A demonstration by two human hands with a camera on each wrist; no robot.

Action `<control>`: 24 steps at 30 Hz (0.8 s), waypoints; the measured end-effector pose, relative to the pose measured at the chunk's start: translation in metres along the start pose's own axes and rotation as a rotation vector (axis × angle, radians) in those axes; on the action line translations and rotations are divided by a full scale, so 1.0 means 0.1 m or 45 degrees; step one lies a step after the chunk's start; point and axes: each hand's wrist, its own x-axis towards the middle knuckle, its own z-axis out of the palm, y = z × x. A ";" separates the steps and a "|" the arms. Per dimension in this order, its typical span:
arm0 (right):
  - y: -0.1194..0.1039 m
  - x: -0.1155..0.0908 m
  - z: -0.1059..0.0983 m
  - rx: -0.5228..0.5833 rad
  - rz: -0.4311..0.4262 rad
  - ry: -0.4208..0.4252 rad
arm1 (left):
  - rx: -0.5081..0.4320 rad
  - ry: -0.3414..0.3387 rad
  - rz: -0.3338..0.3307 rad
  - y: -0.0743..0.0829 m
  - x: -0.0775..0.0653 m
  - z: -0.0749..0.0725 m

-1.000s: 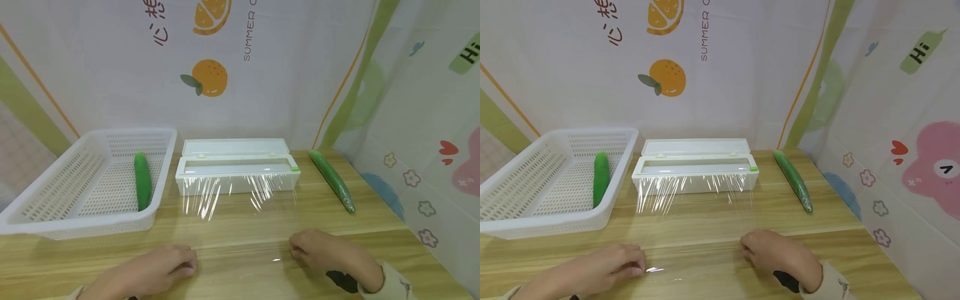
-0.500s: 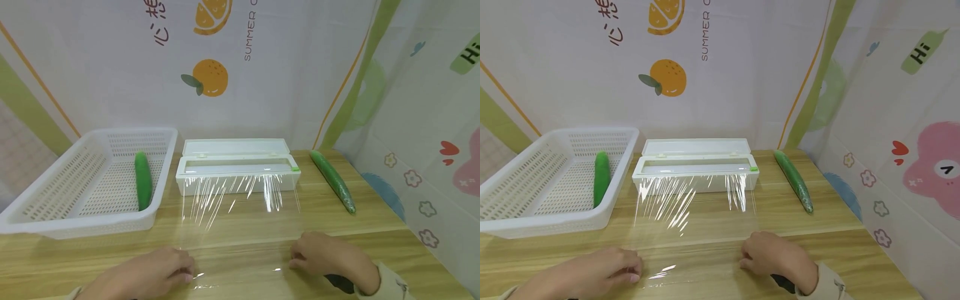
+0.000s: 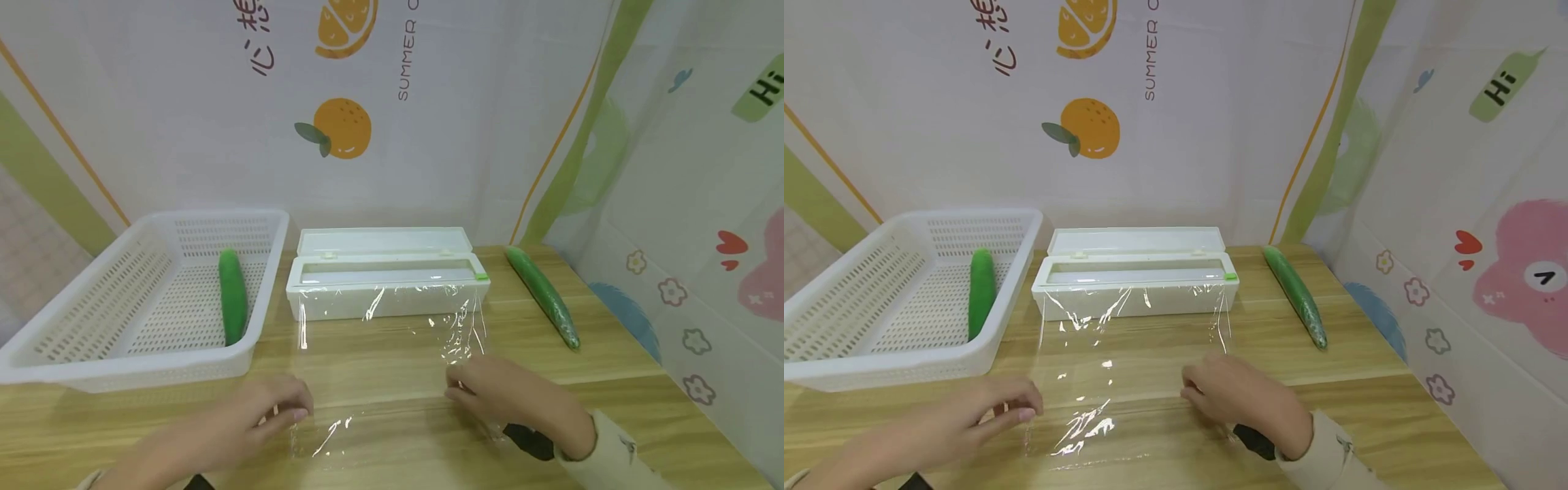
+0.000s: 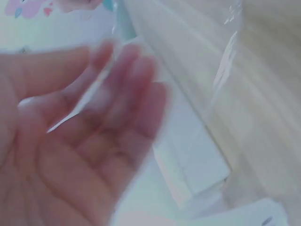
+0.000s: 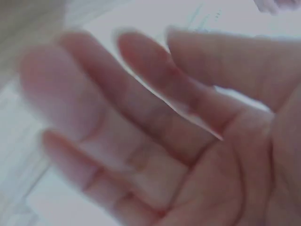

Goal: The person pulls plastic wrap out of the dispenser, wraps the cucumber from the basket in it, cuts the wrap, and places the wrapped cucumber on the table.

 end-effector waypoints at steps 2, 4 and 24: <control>-0.10 0.12 -0.03 0.010 -0.015 0.054 | 0.035 0.171 0.062 0.01 0.03 -0.07; -0.23 0.25 -0.06 0.028 -0.030 0.078 | 0.126 0.344 0.069 0.03 0.06 -0.17; -1.35 1.37 0.13 -0.252 -0.446 0.227 | 0.280 0.064 -0.730 -0.95 -0.12 -0.92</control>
